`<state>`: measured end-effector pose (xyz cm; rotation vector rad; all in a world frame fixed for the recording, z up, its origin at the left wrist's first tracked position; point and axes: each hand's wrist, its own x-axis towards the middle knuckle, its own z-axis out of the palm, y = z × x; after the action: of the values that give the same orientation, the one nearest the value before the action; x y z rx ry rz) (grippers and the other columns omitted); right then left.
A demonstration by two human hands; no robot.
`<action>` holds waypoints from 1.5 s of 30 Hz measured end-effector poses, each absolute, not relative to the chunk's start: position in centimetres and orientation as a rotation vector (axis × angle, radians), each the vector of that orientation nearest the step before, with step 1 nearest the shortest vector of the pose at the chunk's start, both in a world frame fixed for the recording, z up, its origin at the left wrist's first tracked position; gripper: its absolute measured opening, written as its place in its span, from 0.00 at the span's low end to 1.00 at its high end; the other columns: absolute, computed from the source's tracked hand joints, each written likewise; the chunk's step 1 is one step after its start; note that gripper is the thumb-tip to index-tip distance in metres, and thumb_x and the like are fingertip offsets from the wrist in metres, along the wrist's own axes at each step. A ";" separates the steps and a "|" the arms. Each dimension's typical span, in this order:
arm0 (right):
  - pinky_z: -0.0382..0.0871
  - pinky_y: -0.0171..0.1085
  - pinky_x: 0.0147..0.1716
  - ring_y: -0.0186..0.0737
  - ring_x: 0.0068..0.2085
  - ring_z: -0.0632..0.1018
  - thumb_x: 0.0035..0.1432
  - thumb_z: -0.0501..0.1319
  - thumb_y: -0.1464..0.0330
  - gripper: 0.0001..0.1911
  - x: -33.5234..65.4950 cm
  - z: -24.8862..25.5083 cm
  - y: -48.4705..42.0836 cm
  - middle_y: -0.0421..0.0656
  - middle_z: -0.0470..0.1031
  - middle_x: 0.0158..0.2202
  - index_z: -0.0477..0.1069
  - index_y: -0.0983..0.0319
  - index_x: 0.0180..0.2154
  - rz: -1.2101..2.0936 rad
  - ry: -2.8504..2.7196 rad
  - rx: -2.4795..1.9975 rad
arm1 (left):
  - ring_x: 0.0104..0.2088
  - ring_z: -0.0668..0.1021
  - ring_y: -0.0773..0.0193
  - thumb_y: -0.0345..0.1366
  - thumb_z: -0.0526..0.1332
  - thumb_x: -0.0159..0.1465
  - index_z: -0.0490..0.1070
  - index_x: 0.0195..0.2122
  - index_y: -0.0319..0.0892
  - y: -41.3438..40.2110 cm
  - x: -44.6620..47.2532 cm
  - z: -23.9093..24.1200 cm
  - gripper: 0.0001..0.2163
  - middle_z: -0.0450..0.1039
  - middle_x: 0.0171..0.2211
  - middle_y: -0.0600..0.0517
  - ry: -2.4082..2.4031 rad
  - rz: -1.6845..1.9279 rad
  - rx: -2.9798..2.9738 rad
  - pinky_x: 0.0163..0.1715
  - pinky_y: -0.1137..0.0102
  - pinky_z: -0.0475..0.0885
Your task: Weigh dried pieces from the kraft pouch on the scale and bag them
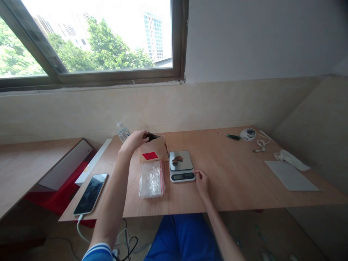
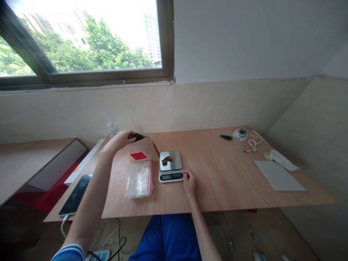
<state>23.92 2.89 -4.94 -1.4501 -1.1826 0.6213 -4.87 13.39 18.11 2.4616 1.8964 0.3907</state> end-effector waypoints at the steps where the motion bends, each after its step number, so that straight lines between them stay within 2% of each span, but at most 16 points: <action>1: 0.66 0.38 0.36 0.43 0.35 0.74 0.54 0.50 0.67 0.12 23.9 -4.9 2.9 0.45 0.75 0.31 0.71 0.62 0.27 0.621 -1.182 -1.447 | 0.26 0.75 0.60 0.36 0.54 0.57 0.74 0.32 0.43 13.5 -4.8 18.2 0.10 0.76 0.26 0.49 1.894 0.374 2.449 0.24 0.71 0.62; 11: 0.66 0.39 0.36 0.44 0.35 0.74 0.53 0.50 0.66 0.12 23.9 -4.9 2.9 0.46 0.75 0.31 0.71 0.62 0.28 0.629 -1.180 -1.433 | 0.30 0.77 0.61 0.39 0.56 0.58 0.75 0.36 0.46 11.7 -4.6 19.4 0.10 0.78 0.30 0.52 1.764 0.579 2.421 0.29 0.72 0.67; 14: 0.66 0.39 0.37 0.44 0.36 0.74 0.53 0.50 0.66 0.12 24.0 -5.0 3.0 0.46 0.75 0.31 0.71 0.62 0.28 0.619 -1.183 -1.429 | 0.35 0.77 0.61 0.41 0.54 0.61 0.73 0.41 0.46 9.7 -3.9 20.3 0.12 0.77 0.35 0.51 1.817 0.865 2.484 0.33 0.70 0.69; 16: 0.66 0.39 0.38 0.44 0.36 0.74 0.53 0.50 0.67 0.12 23.9 -5.0 3.0 0.46 0.75 0.31 0.71 0.62 0.28 0.615 -1.189 -1.433 | 0.41 0.75 0.61 0.40 0.53 0.63 0.71 0.44 0.47 8.2 -2.8 20.3 0.12 0.76 0.40 0.51 1.699 1.144 2.588 0.39 0.69 0.69; 18: 0.66 0.39 0.38 0.44 0.36 0.74 0.53 0.50 0.67 0.12 23.9 -5.0 3.0 0.46 0.75 0.32 0.71 0.61 0.28 0.618 -1.197 -1.438 | 0.45 0.73 0.63 0.38 0.52 0.65 0.70 0.46 0.49 6.9 -0.9 19.2 0.12 0.74 0.46 0.52 1.484 1.252 2.720 0.45 0.68 0.67; 20: 0.66 0.39 0.37 0.44 0.36 0.74 0.53 0.50 0.67 0.12 23.9 -4.9 3.0 0.46 0.75 0.31 0.71 0.61 0.28 0.622 -1.196 -1.438 | 0.43 0.73 0.64 0.37 0.52 0.65 0.69 0.48 0.51 5.9 1.5 16.8 0.13 0.73 0.45 0.51 1.346 1.203 2.804 0.43 0.69 0.66; 23: 0.66 0.38 0.37 0.43 0.35 0.74 0.53 0.50 0.66 0.12 23.9 -4.9 2.9 0.45 0.75 0.31 0.71 0.61 0.28 0.618 -1.188 -1.436 | 0.38 0.74 0.65 0.36 0.52 0.65 0.68 0.50 0.52 4.9 5.5 11.4 0.13 0.72 0.41 0.51 1.270 0.885 2.906 0.36 0.70 0.66; 27: 0.65 0.38 0.36 0.42 0.34 0.73 0.53 0.50 0.65 0.13 24.0 -5.0 3.0 0.45 0.75 0.31 0.71 0.62 0.28 0.608 -1.206 -1.451 | 0.39 0.74 0.63 0.33 0.53 0.64 0.68 0.49 0.49 4.6 9.0 5.0 0.13 0.71 0.38 0.50 1.292 0.665 2.900 0.38 0.68 0.66; 30: 0.65 0.38 0.36 0.42 0.34 0.73 0.53 0.49 0.66 0.13 24.1 -5.3 3.2 0.45 0.75 0.31 0.71 0.62 0.28 0.583 -1.218 -1.447 | 0.41 0.74 0.59 0.32 0.53 0.64 0.66 0.50 0.48 5.1 9.7 2.7 0.13 0.71 0.40 0.48 1.406 0.620 2.785 0.39 0.64 0.67; 34: 0.65 0.38 0.37 0.43 0.35 0.73 0.54 0.49 0.67 0.13 24.1 -5.5 3.4 0.45 0.74 0.31 0.71 0.62 0.27 0.573 -1.224 -1.458 | 0.46 0.72 0.55 0.33 0.52 0.64 0.62 0.51 0.47 6.3 9.6 1.9 0.14 0.70 0.44 0.45 1.501 0.651 2.579 0.43 0.60 0.67; 39: 0.65 0.39 0.37 0.43 0.35 0.73 0.54 0.50 0.67 0.12 24.1 -5.4 3.3 0.45 0.74 0.30 0.70 0.61 0.27 0.574 -1.220 -1.440 | 0.44 0.74 0.58 0.39 0.53 0.64 0.62 0.49 0.47 6.5 9.9 1.6 0.13 0.72 0.42 0.46 1.450 0.657 2.498 0.41 0.64 0.69; 42: 0.65 0.38 0.37 0.43 0.35 0.73 0.54 0.50 0.66 0.12 24.0 -5.2 3.2 0.45 0.74 0.30 0.70 0.61 0.27 0.595 -1.219 -1.430 | 0.45 0.74 0.59 0.38 0.48 0.66 0.63 0.48 0.46 5.8 9.5 2.9 0.12 0.72 0.43 0.47 1.412 0.799 2.433 0.42 0.65 0.69; 45: 0.65 0.38 0.38 0.43 0.36 0.73 0.54 0.50 0.66 0.12 23.9 -4.9 2.9 0.45 0.75 0.31 0.71 0.61 0.28 0.619 -1.215 -1.428 | 0.47 0.73 0.61 0.34 0.45 0.66 0.65 0.46 0.46 5.1 8.2 6.2 0.12 0.72 0.45 0.47 1.441 1.070 2.394 0.45 0.66 0.67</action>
<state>23.94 2.95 -4.91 -1.4280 -1.2152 0.6188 8.20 5.12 6.19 2.3940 1.4409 1.0700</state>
